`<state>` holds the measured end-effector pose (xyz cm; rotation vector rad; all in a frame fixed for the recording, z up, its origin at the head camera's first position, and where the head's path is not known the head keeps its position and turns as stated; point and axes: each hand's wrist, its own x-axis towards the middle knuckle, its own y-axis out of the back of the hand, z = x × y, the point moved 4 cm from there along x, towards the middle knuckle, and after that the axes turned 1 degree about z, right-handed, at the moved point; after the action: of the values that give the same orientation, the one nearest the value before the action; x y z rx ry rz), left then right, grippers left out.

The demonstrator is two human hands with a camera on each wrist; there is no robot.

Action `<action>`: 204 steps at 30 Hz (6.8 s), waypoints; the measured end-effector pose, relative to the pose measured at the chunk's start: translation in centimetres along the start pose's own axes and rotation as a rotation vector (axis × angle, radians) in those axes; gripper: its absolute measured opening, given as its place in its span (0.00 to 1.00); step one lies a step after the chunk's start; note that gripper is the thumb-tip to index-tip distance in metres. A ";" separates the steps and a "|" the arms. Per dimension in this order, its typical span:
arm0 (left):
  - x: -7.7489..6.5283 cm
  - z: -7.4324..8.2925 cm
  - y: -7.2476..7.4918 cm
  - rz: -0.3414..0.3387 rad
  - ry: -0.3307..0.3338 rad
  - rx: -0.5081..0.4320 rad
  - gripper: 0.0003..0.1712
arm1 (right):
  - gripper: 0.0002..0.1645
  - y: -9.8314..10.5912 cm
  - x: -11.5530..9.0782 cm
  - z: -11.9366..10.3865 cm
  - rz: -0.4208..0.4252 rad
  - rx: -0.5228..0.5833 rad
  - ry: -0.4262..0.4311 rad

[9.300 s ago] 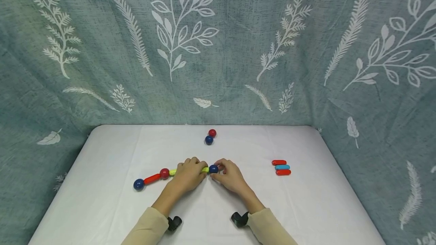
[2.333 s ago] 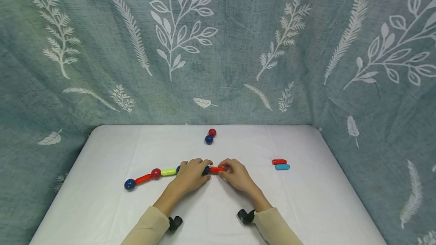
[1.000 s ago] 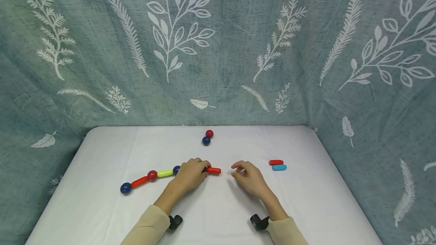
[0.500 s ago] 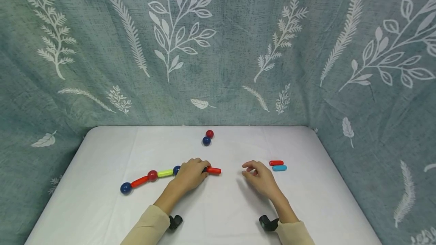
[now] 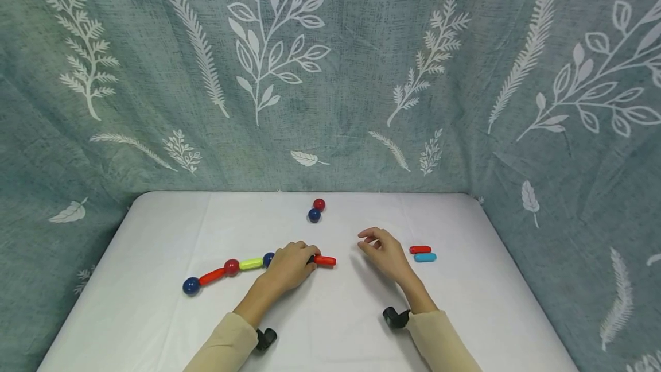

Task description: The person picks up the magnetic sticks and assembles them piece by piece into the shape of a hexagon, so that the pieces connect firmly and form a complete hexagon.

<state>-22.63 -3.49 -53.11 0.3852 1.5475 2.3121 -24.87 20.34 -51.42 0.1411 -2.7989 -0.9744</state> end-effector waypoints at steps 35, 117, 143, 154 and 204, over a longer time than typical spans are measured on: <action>-0.1 -0.1 0.4 0.013 -0.019 0.014 0.14 | 0.26 -9.4 10.6 -2.8 -0.230 -0.045 0.092; -0.2 0.1 0.6 0.014 -0.013 -0.014 0.13 | 0.21 -4.3 -3.4 -0.6 -0.165 -0.021 -0.007; 0.2 2.1 0.0 0.022 -0.053 0.083 0.13 | 0.23 -4.5 -3.3 -1.7 -0.205 0.022 0.008; 0.3 1.9 0.0 0.015 -0.047 0.079 0.12 | 0.21 -2.6 -1.1 -0.2 -0.145 0.077 -0.075; 0.5 1.7 -0.2 0.004 -0.059 0.067 0.13 | 0.20 10.9 -6.0 9.9 0.111 -0.105 -0.301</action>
<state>-22.37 -1.76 -52.64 0.4697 1.5997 2.2358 -21.23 35.75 -53.08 -0.1885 -2.9712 -1.2005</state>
